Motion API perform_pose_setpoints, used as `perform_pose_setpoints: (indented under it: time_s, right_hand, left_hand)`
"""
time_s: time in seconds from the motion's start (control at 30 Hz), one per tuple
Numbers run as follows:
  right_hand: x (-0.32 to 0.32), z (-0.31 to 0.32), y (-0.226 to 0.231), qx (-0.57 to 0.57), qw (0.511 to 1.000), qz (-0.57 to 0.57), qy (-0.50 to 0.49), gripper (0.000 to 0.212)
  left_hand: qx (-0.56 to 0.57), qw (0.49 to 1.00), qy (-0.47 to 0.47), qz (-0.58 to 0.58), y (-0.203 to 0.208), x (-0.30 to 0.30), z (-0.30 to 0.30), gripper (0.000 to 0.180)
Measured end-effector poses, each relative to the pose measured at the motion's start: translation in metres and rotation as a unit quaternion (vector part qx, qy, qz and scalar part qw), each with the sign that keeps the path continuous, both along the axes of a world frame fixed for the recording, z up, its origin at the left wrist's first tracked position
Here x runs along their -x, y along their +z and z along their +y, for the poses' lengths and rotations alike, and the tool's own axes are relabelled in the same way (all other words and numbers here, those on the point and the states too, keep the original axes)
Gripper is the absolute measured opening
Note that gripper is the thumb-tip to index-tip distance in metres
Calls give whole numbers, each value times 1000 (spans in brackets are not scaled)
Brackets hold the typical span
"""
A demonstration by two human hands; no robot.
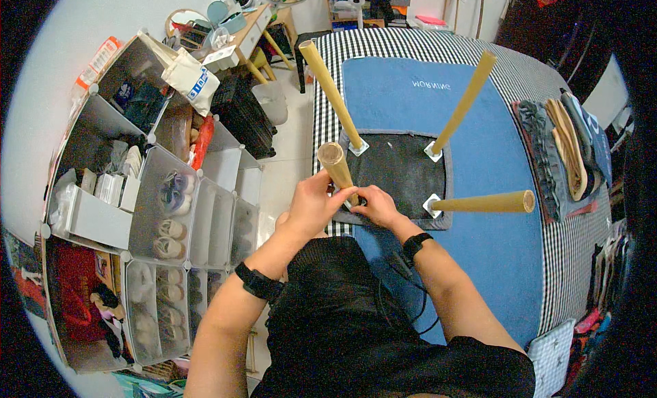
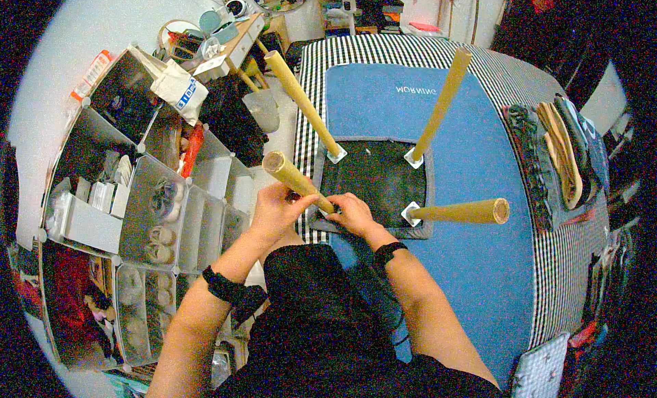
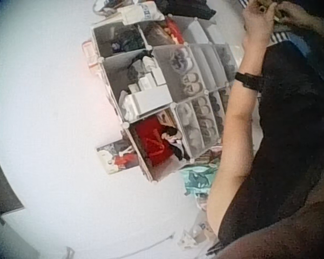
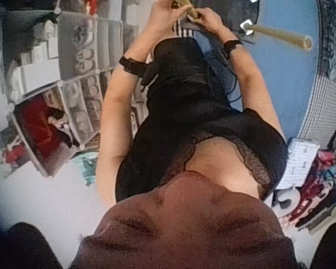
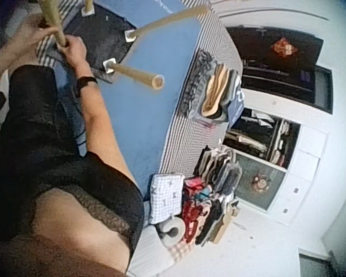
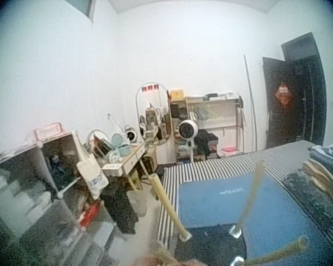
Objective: Assembling a small stool by attaching the legs.
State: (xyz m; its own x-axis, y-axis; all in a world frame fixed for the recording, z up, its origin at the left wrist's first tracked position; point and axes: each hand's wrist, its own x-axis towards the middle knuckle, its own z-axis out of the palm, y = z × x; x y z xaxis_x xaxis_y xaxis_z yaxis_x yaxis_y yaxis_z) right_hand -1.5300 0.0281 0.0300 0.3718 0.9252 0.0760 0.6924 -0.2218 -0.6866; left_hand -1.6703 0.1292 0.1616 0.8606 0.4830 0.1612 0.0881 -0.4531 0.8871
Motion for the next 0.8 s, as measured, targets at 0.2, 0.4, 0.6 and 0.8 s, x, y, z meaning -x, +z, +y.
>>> perform_pose_setpoints:
  time_s: [0.2,0.4,0.6,0.8]
  right_hand:
    - [-2,1,-1,14,1000,-7,2,31]
    - [-1,-1,-6,-18,1000,-7,16,30]
    - [-1,-4,-8,-12,1000,-12,7,35]
    - [1,0,-7,-15,1000,-1,-13,36]
  left_hand:
    - [-221,968,119,22,-4,-4,-3,43]
    - [123,974,-186,-30,7,0,25,29]
    - [-81,996,-35,32,4,6,10,28]
    - [-196,971,129,44,-17,6,-1,29]
